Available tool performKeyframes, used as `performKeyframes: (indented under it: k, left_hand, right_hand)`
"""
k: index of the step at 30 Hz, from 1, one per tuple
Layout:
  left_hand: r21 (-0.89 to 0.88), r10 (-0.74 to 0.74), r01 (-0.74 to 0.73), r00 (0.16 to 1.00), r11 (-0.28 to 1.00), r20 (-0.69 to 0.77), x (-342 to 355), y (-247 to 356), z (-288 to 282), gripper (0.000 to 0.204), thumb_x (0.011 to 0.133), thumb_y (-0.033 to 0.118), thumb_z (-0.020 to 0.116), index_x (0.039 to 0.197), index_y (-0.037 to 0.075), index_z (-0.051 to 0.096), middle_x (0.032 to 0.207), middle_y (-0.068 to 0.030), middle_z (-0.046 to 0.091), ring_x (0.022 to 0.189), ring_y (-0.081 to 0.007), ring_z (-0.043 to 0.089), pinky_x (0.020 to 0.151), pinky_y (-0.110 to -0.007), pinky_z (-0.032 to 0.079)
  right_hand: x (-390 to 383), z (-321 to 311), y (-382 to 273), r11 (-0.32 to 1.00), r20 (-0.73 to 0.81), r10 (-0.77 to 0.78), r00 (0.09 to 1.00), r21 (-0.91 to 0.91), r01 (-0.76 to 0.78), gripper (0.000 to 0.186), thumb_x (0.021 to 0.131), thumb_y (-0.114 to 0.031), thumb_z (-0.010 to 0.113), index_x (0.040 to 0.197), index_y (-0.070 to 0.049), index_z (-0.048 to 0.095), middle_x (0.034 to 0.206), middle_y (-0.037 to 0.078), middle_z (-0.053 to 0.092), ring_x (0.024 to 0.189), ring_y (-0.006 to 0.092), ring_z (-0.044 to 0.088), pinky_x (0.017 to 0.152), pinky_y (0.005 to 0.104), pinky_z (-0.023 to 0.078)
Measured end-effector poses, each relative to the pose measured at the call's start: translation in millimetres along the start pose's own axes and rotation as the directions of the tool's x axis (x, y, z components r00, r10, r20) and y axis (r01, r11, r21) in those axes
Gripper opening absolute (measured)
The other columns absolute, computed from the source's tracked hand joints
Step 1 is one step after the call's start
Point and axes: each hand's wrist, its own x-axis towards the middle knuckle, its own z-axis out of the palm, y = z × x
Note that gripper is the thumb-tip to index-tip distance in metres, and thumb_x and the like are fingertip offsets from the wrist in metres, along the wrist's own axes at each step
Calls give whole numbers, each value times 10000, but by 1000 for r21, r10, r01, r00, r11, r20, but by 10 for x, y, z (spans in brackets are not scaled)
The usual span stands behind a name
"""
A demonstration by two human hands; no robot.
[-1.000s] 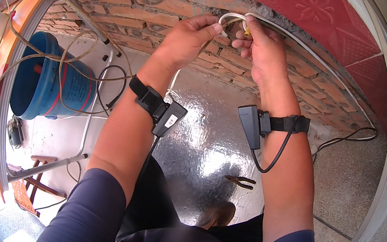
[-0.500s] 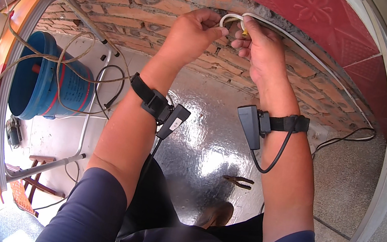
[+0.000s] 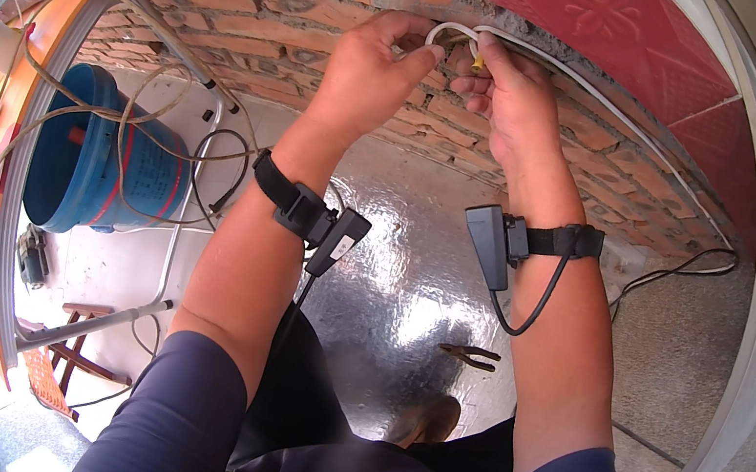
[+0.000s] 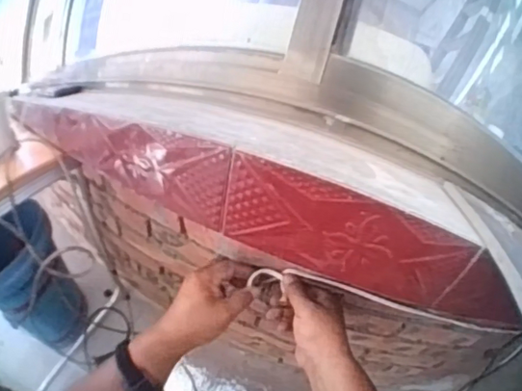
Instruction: The person installs electrical wiring along a ceiling, using pliers to strip wire ends and securing the cables with clips. They connect wires to a junction box and tuck the cables into the ceiling structure.
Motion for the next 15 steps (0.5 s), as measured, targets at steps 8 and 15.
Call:
performKeyframes:
  k: [8,15]
  left_hand:
    - [-85,78,-73,995,994,58,-153,74,89,170,859,89,690,996,2,643,834,-17,632,712,-85,542,625,-240,451]
    - [94,269,-287,948,953,171,-204,74,117,182,785,52,699,954,24,636,898,-68,644,831,-201,597,752,-321,484]
  right_hand:
    - [-136,-101,160,991,35,-83,996,112,78,284,993,-241,556,1212,-75,628,1045,20,686,850,127,675,651,232,476]
    - [-168,-228,290,964,92,-231,968,-114,241,258,960,-97,575,1204,-17,603,1083,53,680,905,114,650,778,281,531]
